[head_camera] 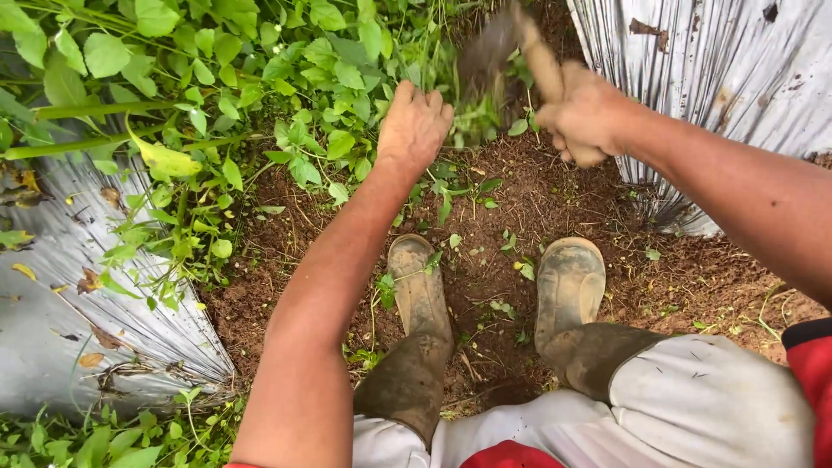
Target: The person uses a hoe to loosen the soil and uproot weeds growing along the edge of a plastic-covered garden bed. They repeatedly strike the ground with the tool and pull the loosened weeds out by hand, clearing the area.
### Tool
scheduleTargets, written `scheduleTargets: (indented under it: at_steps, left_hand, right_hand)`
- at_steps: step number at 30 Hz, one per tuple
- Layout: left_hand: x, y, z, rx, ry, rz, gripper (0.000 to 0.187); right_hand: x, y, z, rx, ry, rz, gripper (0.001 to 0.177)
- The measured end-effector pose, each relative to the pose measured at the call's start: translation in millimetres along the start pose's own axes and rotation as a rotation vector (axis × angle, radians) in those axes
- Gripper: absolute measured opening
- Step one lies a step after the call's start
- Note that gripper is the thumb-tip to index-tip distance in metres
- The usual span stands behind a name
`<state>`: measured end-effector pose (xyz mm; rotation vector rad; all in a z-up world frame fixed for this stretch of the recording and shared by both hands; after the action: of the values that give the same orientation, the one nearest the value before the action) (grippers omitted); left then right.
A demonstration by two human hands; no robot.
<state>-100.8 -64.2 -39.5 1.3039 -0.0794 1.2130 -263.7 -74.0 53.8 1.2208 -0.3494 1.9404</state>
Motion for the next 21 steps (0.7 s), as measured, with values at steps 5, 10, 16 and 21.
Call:
scheduleTargets:
  at_steps: [5,10,16,21]
  left_hand:
    - [55.6,-24.2,-50.9,-0.026,-0.205,0.013,0.035]
    - [43.1,-27.1,-47.9,0.059,-0.201,0.007,0.051]
    - [-6.5,60.4,-23.4,-0.015,-0.066,-0.236,0.118]
    - [-46.7,95.9,0.8,0.182,-0.115,-0.105,0.111]
  right_hand:
    - [13.8,-2.5,-30.7,0.124,-0.056,-0.061,0.041]
    - [29.3,35.1,-8.7,0.090,0.112,-0.287,0.041]
    - [26.5,66.0,-12.9,-0.202,0.346,-0.398,0.038]
    - [18.8,80.7,-8.5,-0.297,0.360,-0.464,0.042]
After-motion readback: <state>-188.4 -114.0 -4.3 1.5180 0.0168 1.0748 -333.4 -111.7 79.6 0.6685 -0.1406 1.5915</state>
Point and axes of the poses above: each hand's wrist, its own x-axis away from the middle knuckle, its own y-axis out of the back of the hand, z = x × y, the point moved 10 cm from there along -x, towards the middle knuckle, and after that the axes turned 3 degrees about z, right-handed, at the moved point
